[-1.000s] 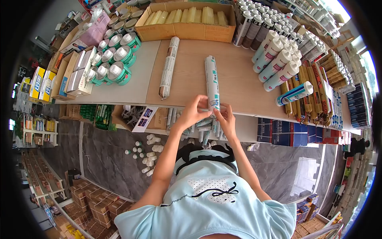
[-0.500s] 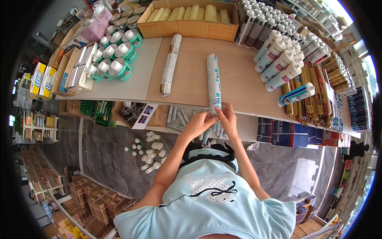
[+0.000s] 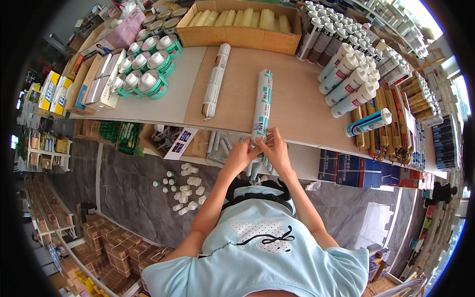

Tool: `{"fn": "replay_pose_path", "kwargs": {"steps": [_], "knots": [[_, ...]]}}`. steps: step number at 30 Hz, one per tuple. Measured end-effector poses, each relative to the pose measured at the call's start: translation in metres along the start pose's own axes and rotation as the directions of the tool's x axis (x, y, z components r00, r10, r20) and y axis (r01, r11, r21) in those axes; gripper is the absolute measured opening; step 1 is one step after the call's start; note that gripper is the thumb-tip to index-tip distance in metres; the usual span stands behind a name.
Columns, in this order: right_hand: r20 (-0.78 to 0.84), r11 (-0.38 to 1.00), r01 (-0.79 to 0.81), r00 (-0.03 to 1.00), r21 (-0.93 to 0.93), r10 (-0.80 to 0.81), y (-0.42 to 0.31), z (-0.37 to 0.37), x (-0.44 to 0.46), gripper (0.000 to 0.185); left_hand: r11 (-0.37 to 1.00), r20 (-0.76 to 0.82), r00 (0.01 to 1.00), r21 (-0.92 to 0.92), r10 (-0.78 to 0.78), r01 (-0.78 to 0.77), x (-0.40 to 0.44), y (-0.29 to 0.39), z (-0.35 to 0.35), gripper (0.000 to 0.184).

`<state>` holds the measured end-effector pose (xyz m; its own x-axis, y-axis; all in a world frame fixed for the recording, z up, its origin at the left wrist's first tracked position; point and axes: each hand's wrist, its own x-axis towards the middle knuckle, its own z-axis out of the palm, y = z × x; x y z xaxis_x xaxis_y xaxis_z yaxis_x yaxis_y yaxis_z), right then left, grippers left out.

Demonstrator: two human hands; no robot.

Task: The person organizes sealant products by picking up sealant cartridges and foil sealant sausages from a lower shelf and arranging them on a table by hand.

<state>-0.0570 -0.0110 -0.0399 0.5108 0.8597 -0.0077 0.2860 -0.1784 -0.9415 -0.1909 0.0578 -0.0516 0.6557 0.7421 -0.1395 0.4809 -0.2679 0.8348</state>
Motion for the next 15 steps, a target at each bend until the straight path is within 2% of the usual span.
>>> {"fn": "replay_pose_path", "kwargs": {"steps": [2,3,4,5,6,7,8,9,10,12,13,14,15], "knots": [[0.030,0.999,0.021,0.999,-0.026,-0.020,-0.003,-0.001,0.003,0.039,0.946,0.053,0.998,-0.320,-0.042,0.057,-0.003,-0.012,0.000,0.031],[0.057,0.998,0.038,0.998,-0.052,-0.035,-0.004,-0.001,0.005,0.037,0.946,0.049,0.998,-0.318,-0.043,0.057,-0.003,-0.015,-0.001,0.031],[0.060,0.998,0.041,0.997,-0.049,-0.038,0.001,-0.003,0.010,0.037,0.926,0.119,0.992,-0.367,-0.045,0.086,-0.004,-0.017,-0.002,0.031],[0.066,0.999,0.033,0.997,-0.006,-0.033,0.010,-0.006,0.019,0.035,0.903,0.187,0.981,-0.412,-0.043,0.119,-0.004,-0.020,-0.003,0.033],[0.074,0.999,0.025,0.997,0.037,-0.028,0.017,-0.008,0.028,0.032,0.905,0.182,0.982,-0.409,-0.045,0.118,-0.005,-0.022,-0.002,0.033],[0.077,0.999,0.031,0.996,0.041,-0.034,0.021,-0.009,0.037,0.032,0.832,0.204,0.978,-0.536,-0.035,0.142,-0.007,-0.025,0.002,0.034],[-0.005,1.000,-0.016,1.000,0.005,0.016,0.023,-0.010,0.046,0.031,0.742,0.223,0.975,-0.650,-0.020,0.164,-0.008,-0.028,0.005,0.036],[-0.089,0.997,-0.066,0.994,-0.027,0.063,0.024,-0.010,0.054,0.030,0.746,0.216,0.976,-0.647,-0.018,0.157,-0.007,-0.031,0.007,0.036],[-0.097,0.999,-0.049,0.994,-0.018,0.047,0.025,-0.009,0.060,0.035,0.698,0.225,0.974,-0.694,-0.024,0.178,-0.007,-0.033,0.009,0.036],[-0.063,0.999,-0.038,0.997,-0.028,0.036,0.027,-0.003,0.077,0.037,0.615,0.241,0.969,-0.755,-0.060,0.226,-0.007,-0.032,0.013,0.033],[-0.029,0.999,-0.033,0.999,-0.040,0.032,0.028,0.001,0.085,0.040,0.618,0.232,0.971,-0.755,-0.058,0.217,-0.008,-0.033,0.015,0.033],[-0.026,0.999,-0.023,0.999,-0.037,0.022,0.029,0.007,0.094,0.040,0.506,0.234,0.972,-0.836,-0.022,0.213,-0.008,-0.036,0.018,0.033],[-0.027,0.992,0.013,1.000,-0.122,-0.016,0.030,0.015,0.102,0.045,0.384,0.230,0.973,-0.900,0.013,0.208,-0.008,-0.039,0.021,0.032]]}}
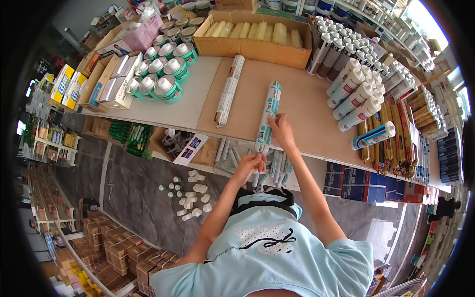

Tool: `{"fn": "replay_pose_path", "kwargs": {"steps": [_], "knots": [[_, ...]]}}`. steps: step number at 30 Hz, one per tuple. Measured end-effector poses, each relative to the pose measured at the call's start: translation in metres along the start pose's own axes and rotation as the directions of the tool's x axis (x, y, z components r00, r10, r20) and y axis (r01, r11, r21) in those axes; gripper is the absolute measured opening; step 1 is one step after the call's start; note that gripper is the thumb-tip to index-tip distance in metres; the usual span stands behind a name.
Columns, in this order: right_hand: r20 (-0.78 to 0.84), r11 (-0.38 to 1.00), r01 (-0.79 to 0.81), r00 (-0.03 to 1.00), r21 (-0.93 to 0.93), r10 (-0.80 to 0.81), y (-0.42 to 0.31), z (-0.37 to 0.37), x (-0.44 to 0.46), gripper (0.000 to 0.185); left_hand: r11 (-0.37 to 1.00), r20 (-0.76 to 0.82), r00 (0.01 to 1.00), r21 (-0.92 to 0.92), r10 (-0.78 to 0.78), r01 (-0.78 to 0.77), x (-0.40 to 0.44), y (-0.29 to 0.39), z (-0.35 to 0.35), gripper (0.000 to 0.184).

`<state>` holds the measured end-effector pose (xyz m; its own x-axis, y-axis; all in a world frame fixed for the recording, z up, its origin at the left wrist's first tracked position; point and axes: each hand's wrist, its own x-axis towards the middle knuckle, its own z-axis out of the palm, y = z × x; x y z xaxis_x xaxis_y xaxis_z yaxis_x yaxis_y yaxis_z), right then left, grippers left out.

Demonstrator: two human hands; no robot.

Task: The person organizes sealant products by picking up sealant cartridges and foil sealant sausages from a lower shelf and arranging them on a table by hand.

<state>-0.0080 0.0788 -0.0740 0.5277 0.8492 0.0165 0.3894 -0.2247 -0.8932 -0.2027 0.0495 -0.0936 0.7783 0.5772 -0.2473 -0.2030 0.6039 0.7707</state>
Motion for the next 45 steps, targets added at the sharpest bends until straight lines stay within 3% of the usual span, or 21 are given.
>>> {"fn": "replay_pose_path", "kwargs": {"steps": [4,9,12,14,18,20,22,26,29,32,34,38,45], "knots": [[0.047,0.988,0.094,0.995,-0.124,-0.088,-0.005,0.012,0.019,0.054,0.988,-0.045,0.997,-0.138,0.063,-0.068,0.000,-0.004,-0.004,0.033],[0.135,0.999,0.031,0.990,0.010,-0.032,-0.021,0.013,0.039,0.053,0.989,-0.142,0.988,-0.129,0.053,-0.071,0.005,0.014,0.002,0.038],[0.160,0.998,0.061,0.985,0.011,-0.061,-0.021,0.018,0.057,0.053,0.995,-0.155,0.986,-0.065,0.062,-0.073,0.015,0.022,0.005,0.042],[0.165,0.996,0.089,0.982,-0.009,-0.087,-0.023,0.023,0.068,0.053,0.999,-0.267,0.964,-0.045,0.012,-0.025,0.026,0.025,0.003,0.045],[0.103,0.993,0.118,0.988,-0.012,-0.116,-0.017,0.045,0.090,0.053,0.996,-0.397,0.914,0.010,0.088,-0.092,0.040,0.036,0.003,0.044],[0.078,0.989,0.145,0.987,-0.027,-0.143,-0.021,0.051,0.100,0.053,0.994,-0.400,0.911,0.010,0.104,-0.109,0.047,0.042,-0.007,0.042],[0.141,0.991,0.075,0.986,0.107,-0.090,-0.037,0.048,0.099,0.053,0.997,-0.390,0.918,0.044,0.075,-0.063,0.050,0.048,-0.015,0.041],[0.127,0.985,0.156,0.978,0.074,-0.165,-0.039,0.059,0.114,0.052,0.995,-0.400,0.912,0.074,0.086,-0.061,0.058,0.054,-0.021,0.039],[0.151,0.986,0.165,0.975,0.008,-0.164,-0.046,0.065,0.123,0.053,0.998,-0.433,0.899,0.028,0.069,-0.063,0.069,0.057,-0.027,0.038],[0.134,0.982,0.135,0.979,0.134,-0.153,-0.044,0.075,0.135,0.056,0.993,-0.418,0.903,-0.007,0.102,-0.116,0.083,0.061,-0.033,0.037],[0.127,0.994,0.102,0.986,0.029,-0.105,-0.044,0.077,0.143,0.060,0.985,-0.440,0.895,-0.117,0.065,-0.128,0.089,0.066,-0.030,0.037],[0.125,0.992,0.124,0.984,0.017,-0.125,-0.041,0.080,0.151,0.063,0.948,-0.426,0.905,-0.284,0.011,-0.145,0.098,0.067,-0.030,0.037],[0.095,0.995,0.097,0.991,-0.003,-0.096,-0.033,0.085,0.139,0.064,0.882,-0.445,0.885,-0.352,0.137,-0.314,0.095,0.045,-0.032,0.029]]}}
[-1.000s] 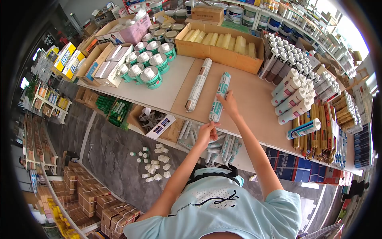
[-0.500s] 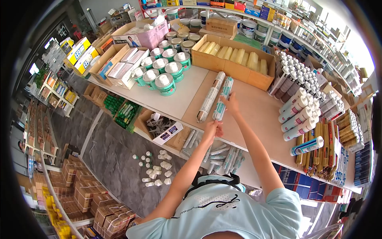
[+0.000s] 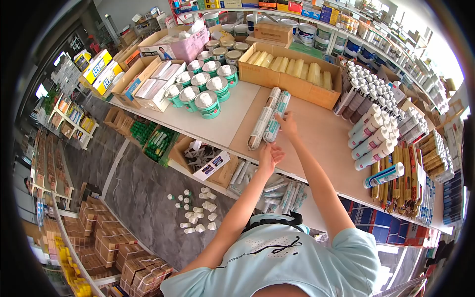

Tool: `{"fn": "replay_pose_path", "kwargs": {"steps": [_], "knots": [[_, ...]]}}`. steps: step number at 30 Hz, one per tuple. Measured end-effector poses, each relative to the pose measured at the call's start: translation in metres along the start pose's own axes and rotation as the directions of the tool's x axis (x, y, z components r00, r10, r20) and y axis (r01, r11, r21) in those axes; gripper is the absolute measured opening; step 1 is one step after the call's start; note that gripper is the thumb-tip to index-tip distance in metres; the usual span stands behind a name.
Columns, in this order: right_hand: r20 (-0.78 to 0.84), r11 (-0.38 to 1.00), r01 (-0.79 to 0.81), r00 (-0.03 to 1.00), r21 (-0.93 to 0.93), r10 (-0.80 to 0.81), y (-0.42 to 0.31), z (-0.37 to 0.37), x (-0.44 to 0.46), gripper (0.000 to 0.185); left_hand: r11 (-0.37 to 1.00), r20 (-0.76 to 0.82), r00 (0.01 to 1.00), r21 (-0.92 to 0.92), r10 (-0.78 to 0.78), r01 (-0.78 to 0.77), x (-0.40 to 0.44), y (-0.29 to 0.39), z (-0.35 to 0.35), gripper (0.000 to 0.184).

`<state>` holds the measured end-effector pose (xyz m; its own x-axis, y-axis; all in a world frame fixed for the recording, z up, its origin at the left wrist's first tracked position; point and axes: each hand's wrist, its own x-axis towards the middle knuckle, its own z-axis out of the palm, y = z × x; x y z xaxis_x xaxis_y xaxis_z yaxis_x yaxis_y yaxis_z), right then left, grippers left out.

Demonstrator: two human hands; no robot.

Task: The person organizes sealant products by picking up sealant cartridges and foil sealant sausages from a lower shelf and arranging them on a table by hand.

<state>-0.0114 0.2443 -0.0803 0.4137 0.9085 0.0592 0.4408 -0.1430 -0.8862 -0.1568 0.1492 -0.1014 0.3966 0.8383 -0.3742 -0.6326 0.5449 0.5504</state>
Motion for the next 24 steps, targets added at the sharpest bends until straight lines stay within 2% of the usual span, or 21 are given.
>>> {"fn": "replay_pose_path", "kwargs": {"steps": [5,8,10,12,14,16,17,19,20,21,22,23,24], "knots": [[0.007,1.000,-0.026,1.000,0.001,0.026,0.005,0.006,-0.001,0.063,0.998,0.056,0.998,0.063,-0.012,0.009,0.000,0.006,-0.003,0.029],[-0.060,0.999,0.019,0.998,0.039,-0.017,0.006,0.007,-0.003,0.061,0.993,0.090,0.996,0.117,-0.022,0.011,-0.006,0.012,-0.001,0.029],[-0.003,1.000,-0.028,1.000,0.010,0.028,0.005,0.001,-0.003,0.062,0.991,0.093,0.995,0.135,-0.040,0.028,-0.007,0.011,-0.001,0.032],[-0.010,0.988,-0.014,1.000,0.153,0.015,0.011,0.002,-0.008,0.061,0.991,0.149,0.988,0.130,-0.033,0.013,-0.005,0.008,-0.008,0.036],[-0.091,0.997,0.030,0.996,0.069,-0.024,0.008,-0.001,-0.022,0.054,0.991,0.219,0.974,0.133,-0.052,0.023,-0.006,0.001,-0.008,0.041],[-0.154,0.983,0.130,0.982,0.126,-0.110,0.013,0.001,-0.038,0.042,0.980,0.183,0.983,0.195,0.009,-0.045,-0.015,0.005,-0.002,0.043],[-0.185,0.984,0.129,0.977,0.123,-0.105,0.016,-0.003,-0.045,0.042,0.978,0.207,0.978,0.207,-0.009,-0.035,-0.019,0.005,0.002,0.043],[-0.086,0.984,0.114,0.991,0.134,-0.103,0.011,-0.007,-0.065,0.031,0.914,0.251,0.968,0.384,0.032,-0.129,-0.028,0.004,0.001,0.050],[-0.113,0.984,0.110,0.989,0.136,-0.095,0.009,-0.011,-0.076,0.031,0.884,0.319,0.946,0.423,0.062,-0.200,-0.036,0.002,0.000,0.048],[-0.074,0.986,0.110,0.992,0.129,-0.102,0.003,-0.019,-0.090,0.030,0.879,0.335,0.941,0.437,0.039,-0.192,-0.044,-0.001,-0.002,0.048],[-0.039,0.986,0.110,0.994,0.123,-0.106,-0.004,-0.025,-0.105,0.030,0.870,0.409,0.910,0.421,0.070,-0.256,-0.052,-0.005,-0.006,0.047],[-0.075,0.986,0.103,0.993,0.128,-0.094,-0.011,-0.030,-0.120,0.030,0.860,0.484,0.870,0.398,0.098,-0.318,-0.059,-0.008,-0.010,0.047],[-0.126,0.980,0.166,0.980,0.112,-0.151,-0.017,-0.033,-0.136,0.030,0.866,0.505,0.860,0.398,0.067,-0.301,-0.068,-0.012,-0.013,0.043]]}}
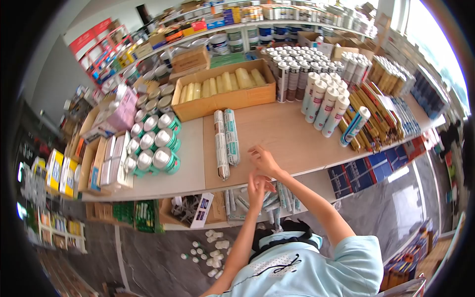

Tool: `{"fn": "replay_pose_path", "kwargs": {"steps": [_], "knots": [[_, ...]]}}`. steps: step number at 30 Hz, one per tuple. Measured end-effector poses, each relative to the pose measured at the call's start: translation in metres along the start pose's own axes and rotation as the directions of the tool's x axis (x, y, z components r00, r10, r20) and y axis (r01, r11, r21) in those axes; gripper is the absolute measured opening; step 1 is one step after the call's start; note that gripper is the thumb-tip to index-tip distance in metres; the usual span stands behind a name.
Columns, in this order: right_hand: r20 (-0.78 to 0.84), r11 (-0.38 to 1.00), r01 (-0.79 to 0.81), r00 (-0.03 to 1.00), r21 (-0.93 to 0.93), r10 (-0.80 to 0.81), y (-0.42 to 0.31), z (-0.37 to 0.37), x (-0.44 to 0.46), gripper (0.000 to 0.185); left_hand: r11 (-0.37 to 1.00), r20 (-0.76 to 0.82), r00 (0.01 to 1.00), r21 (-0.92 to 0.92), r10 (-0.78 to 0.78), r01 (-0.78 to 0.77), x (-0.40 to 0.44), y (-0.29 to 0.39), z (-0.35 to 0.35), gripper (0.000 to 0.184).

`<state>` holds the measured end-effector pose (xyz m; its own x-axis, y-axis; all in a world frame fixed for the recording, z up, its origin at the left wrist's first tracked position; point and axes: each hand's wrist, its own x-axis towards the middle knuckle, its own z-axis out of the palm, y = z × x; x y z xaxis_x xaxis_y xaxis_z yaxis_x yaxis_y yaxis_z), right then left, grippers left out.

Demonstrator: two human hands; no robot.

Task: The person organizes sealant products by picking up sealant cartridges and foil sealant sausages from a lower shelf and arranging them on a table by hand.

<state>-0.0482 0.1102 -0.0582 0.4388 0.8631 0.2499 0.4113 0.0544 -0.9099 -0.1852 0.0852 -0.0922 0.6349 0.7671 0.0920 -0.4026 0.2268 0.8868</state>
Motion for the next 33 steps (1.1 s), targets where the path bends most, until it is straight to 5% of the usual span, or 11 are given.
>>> {"fn": "replay_pose_path", "kwargs": {"steps": [11,17,19,25,33], "knots": [[-0.257,0.976,-0.087,0.966,-0.201,0.033,-0.024,-0.069,-0.153,0.026,0.979,0.325,0.923,0.056,-0.204,0.196,-0.038,-0.049,0.006,0.031],[-0.334,0.957,-0.208,0.933,-0.202,0.132,-0.011,-0.078,-0.206,0.024,0.952,0.327,0.896,0.162,-0.300,0.259,-0.054,-0.058,0.019,0.025],[-0.242,0.931,-0.137,0.969,-0.339,0.054,-0.003,-0.079,-0.219,0.024,0.939,0.309,0.896,0.234,-0.318,0.252,-0.063,-0.064,0.023,0.023],[-0.196,0.950,-0.087,0.980,-0.299,0.028,0.018,-0.075,-0.262,0.031,0.910,0.191,0.911,0.276,-0.367,0.309,-0.111,-0.093,0.037,0.022],[-0.121,0.951,-0.280,0.957,-0.135,0.264,0.059,-0.078,-0.349,0.034,0.846,0.047,0.892,0.344,-0.449,0.407,-0.189,-0.125,0.054,0.019]]}}
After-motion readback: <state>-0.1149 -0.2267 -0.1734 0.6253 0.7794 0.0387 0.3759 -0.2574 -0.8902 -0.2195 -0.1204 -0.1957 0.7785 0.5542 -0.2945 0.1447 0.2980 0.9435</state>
